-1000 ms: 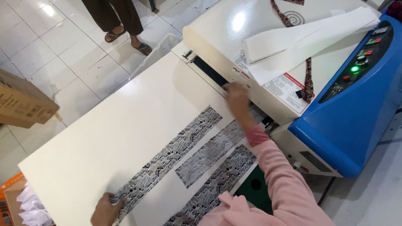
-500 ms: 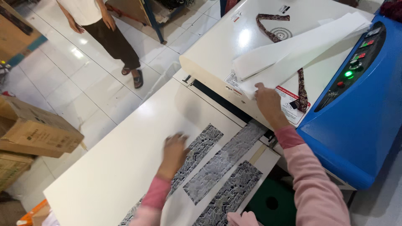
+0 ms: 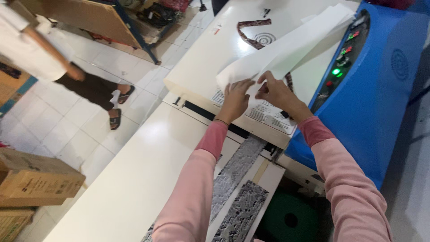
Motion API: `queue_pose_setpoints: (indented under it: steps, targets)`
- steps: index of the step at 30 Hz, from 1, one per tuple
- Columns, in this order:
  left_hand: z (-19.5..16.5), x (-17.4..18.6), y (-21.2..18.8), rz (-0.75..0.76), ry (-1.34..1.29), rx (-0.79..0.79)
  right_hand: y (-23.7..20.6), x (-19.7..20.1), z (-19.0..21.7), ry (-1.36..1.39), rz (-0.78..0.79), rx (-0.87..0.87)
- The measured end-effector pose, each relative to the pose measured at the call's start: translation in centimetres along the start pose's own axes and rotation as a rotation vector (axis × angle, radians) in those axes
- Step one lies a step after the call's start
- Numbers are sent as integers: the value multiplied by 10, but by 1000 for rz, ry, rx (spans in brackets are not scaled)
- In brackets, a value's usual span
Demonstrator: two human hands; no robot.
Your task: The person places patterned paper strips onto a white board, then inserts white paper sheets between them. They repeat this process multiple times, stacking the assembled units on the table. Another person occasionally assists by handing over paper strips.
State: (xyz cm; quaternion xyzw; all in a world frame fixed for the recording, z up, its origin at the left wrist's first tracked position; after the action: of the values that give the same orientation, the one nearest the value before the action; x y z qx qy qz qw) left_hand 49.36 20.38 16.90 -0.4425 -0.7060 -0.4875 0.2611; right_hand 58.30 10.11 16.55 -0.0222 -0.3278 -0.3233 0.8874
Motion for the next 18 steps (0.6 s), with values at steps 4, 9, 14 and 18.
queue_pose_setpoints:
  steps: [4,9,14,18]
  targets:
    - [-1,2,3,36,30,97,-14,31,8,102,-5,54]
    - [-19,46,6,-197,-60,142,-16,30,32,38,-38,326]
    - [-23,86,-4,-378,-260,105,18,37,1,-444,-383,408]
    - [14,123,-31,-558,-597,198,33,77,-35,-540,-599,407]
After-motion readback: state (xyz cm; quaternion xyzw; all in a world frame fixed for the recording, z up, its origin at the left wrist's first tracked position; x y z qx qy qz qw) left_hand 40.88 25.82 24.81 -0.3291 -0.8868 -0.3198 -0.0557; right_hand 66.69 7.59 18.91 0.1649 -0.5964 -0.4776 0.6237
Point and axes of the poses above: each hand's wrist, its own y-axis towards the middle knuckle, its own x-axis out of the back of the hand, z = x × y, the point moved 9 cm from there along y, towards the middle knuckle, and after that the axes turned 2 degrees about y, right-handed, at the moved point
